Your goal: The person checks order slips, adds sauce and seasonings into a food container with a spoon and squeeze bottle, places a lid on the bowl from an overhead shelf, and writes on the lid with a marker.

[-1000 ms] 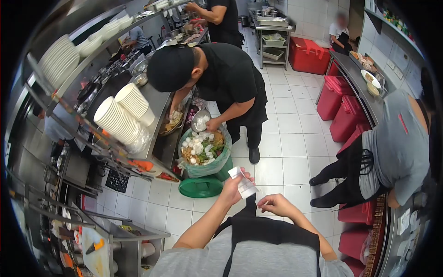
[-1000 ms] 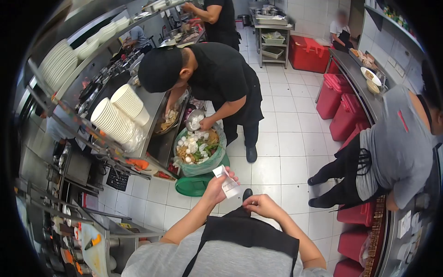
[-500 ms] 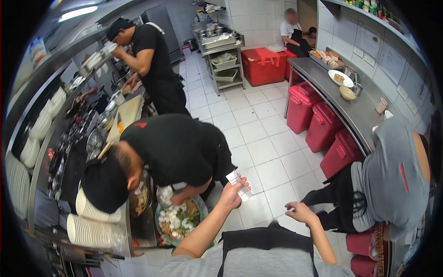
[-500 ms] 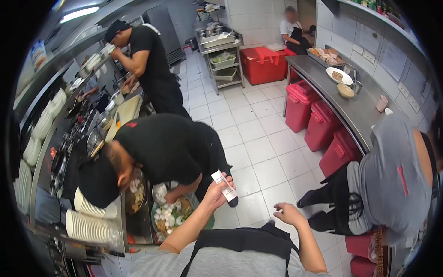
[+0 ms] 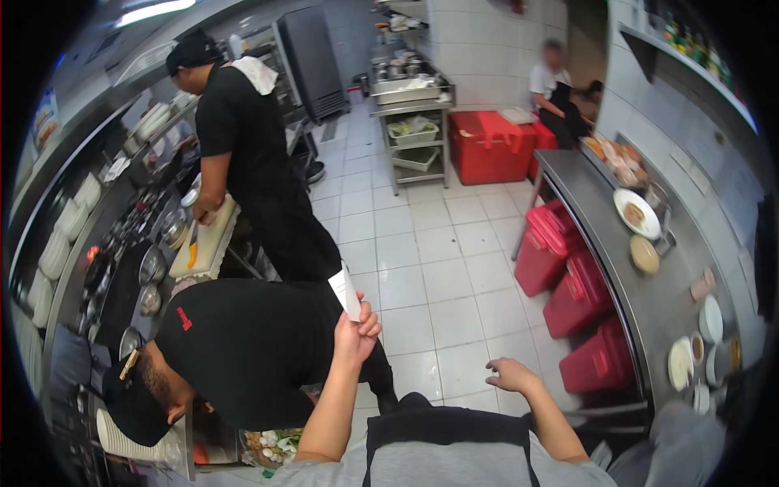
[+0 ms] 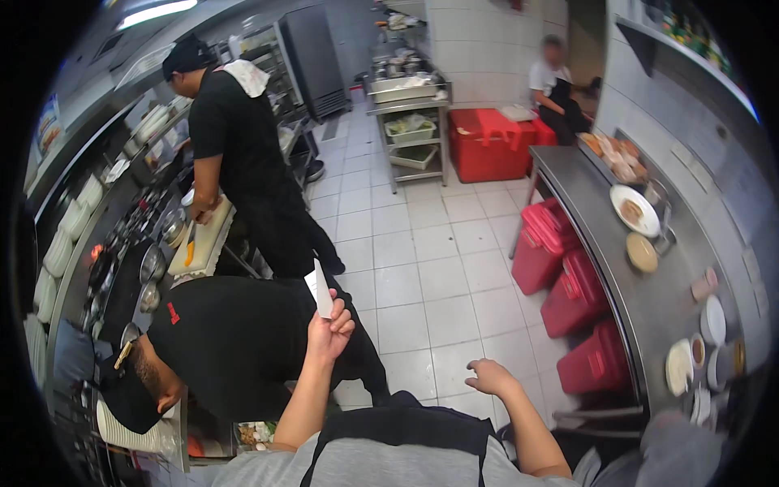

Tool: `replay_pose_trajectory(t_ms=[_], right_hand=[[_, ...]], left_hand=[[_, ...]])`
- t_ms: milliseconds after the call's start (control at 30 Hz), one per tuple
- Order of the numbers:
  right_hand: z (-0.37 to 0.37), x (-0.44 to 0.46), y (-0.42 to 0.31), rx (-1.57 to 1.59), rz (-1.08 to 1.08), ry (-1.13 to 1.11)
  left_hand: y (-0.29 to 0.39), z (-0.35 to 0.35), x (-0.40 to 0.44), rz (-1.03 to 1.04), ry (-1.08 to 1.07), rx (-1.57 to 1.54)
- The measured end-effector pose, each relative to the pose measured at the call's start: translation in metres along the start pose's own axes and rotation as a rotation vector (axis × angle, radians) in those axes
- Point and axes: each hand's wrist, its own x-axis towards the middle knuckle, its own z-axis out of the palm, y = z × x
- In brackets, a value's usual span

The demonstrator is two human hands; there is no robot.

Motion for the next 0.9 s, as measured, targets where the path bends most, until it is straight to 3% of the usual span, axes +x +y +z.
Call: replay_pose_trajectory(t_ms=[167, 333, 400, 500, 600, 733, 900], right_hand=[[-0.061, 0.103, -0.024, 0.122, -0.247, -0.063], [-0.077, 0.201, -0.008, -0.033, -0.198, -0.124], [-0.099, 0.228, -0.005, 0.03, -0.178, -0.24], [-0.141, 0.267, -0.004, 0.126, -0.079, -0.195], [-0.178, 0.303, 0.002, 0.014, -0.057, -0.041], [-0.21, 0.37, 0.022, 0.215, -0.078, -0.137], [-0.266, 0.471, 0.007, -0.003, -0.172, -0.294]], left_hand=[[0.041, -0.022, 0.06, 0.185, 0.089, -0.1], [0.062, -0.054, 0.146, 0.287, 0.126, -0.179], [0.078, -0.045, 0.183, 0.312, 0.167, -0.13], [0.111, -0.035, 0.236, 0.436, 0.132, 0.003], [0.133, -0.03, 0.282, 0.493, 0.096, 0.076], [0.142, -0.021, 0.329, 0.583, 0.241, 0.276], [0.189, -0.009, 0.34, 0.922, 0.3, 0.382]])
